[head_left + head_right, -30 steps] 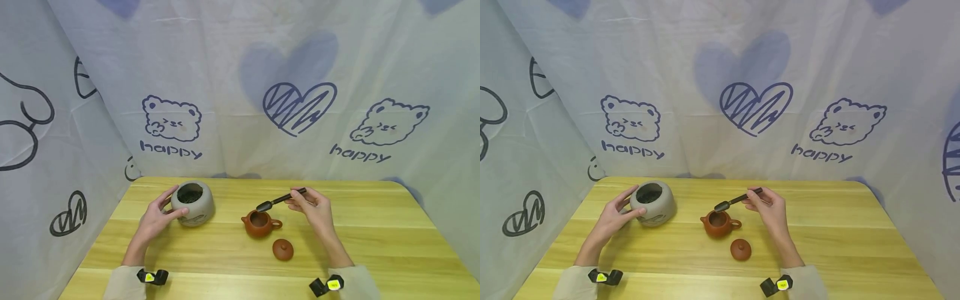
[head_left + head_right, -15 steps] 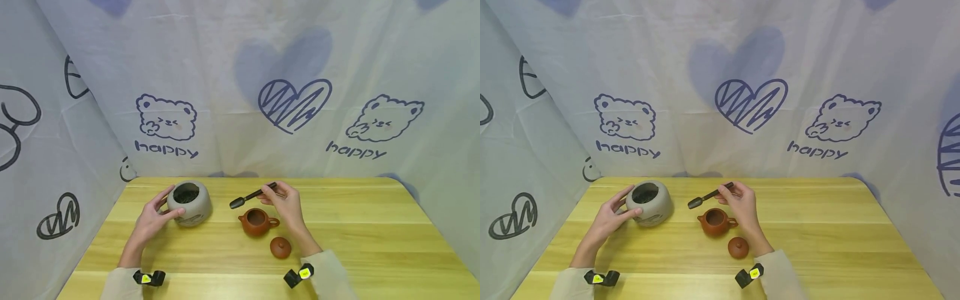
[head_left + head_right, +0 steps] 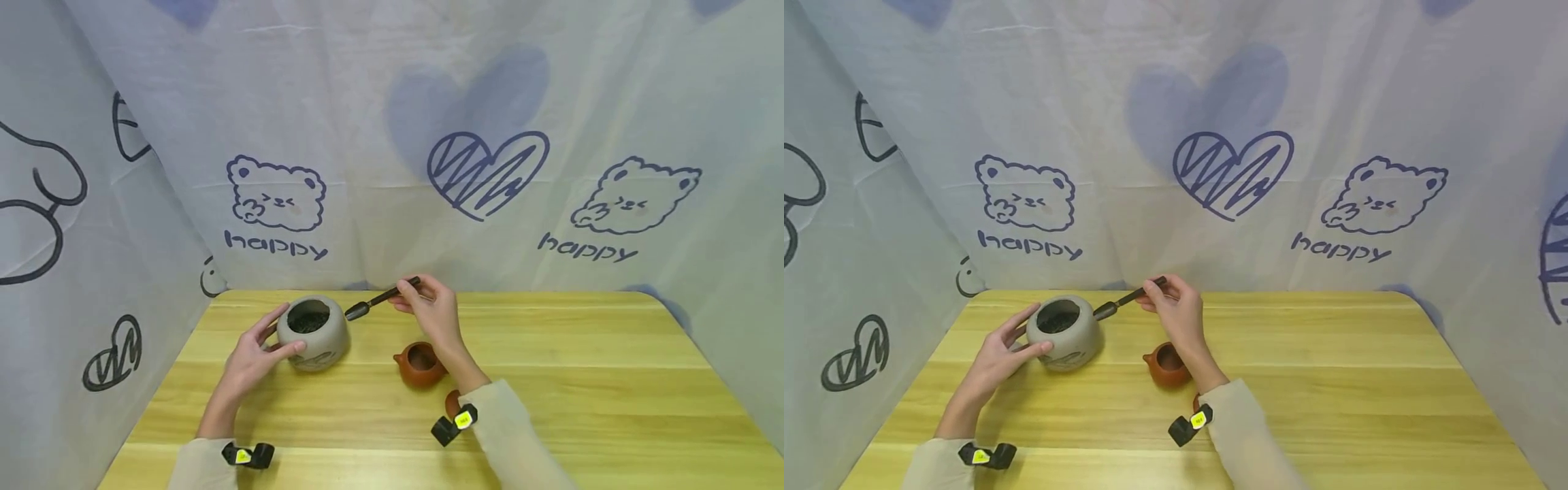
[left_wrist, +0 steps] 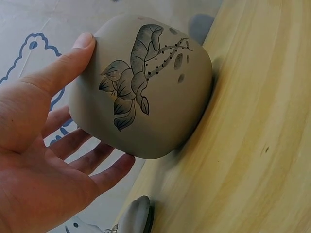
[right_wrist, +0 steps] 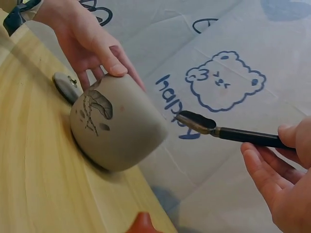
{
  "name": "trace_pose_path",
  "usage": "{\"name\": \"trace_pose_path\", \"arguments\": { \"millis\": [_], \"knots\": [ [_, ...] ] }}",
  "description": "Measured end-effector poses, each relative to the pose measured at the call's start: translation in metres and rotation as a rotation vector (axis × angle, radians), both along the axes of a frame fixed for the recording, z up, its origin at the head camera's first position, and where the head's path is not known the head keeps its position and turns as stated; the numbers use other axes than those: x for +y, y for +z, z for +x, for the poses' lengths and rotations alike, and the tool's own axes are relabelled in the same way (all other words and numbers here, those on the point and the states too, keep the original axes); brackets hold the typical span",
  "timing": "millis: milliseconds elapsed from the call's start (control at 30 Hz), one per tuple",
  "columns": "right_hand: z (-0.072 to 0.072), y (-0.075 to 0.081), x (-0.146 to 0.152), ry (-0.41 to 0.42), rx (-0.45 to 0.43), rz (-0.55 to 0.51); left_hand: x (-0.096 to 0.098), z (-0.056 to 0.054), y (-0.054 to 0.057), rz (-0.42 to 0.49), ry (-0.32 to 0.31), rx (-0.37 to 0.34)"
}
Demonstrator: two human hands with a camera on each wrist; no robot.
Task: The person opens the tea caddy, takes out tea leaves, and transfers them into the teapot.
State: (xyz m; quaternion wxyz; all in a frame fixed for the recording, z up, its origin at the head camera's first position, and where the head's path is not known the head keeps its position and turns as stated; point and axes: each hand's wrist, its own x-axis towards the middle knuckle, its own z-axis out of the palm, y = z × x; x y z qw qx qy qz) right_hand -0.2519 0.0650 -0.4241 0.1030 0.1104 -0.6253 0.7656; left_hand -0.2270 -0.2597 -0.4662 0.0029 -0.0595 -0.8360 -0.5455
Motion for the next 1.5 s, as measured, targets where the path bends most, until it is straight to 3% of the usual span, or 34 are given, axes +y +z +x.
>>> {"name": "trace_pose_path", "arguments": {
  "millis": [267, 633, 800, 1133, 1500],
  "knots": [
    [-0.007, 0.002, -0.028, -0.005, 0.036, 0.028, 0.0, -0.001, 0.003, -0.019, 0.004, -0.009],
    [-0.009, 0.001, -0.066, -0.004, 0.124, 0.228, -0.002, 0.004, 0.0, 0.003, 0.01, 0.0],
    [-0.009, -0.001, -0.074, -0.019, 0.148, 0.322, -0.003, 0.005, -0.001, 0.018, 0.019, -0.003],
    [-0.01, -0.004, -0.081, -0.02, 0.17, 0.357, -0.001, 0.005, -0.002, 0.017, 0.012, -0.001],
    [-0.019, -0.011, -0.098, -0.063, 0.438, 0.627, 0.0, 0.003, -0.002, 0.019, -0.003, 0.013]
  ]
}}
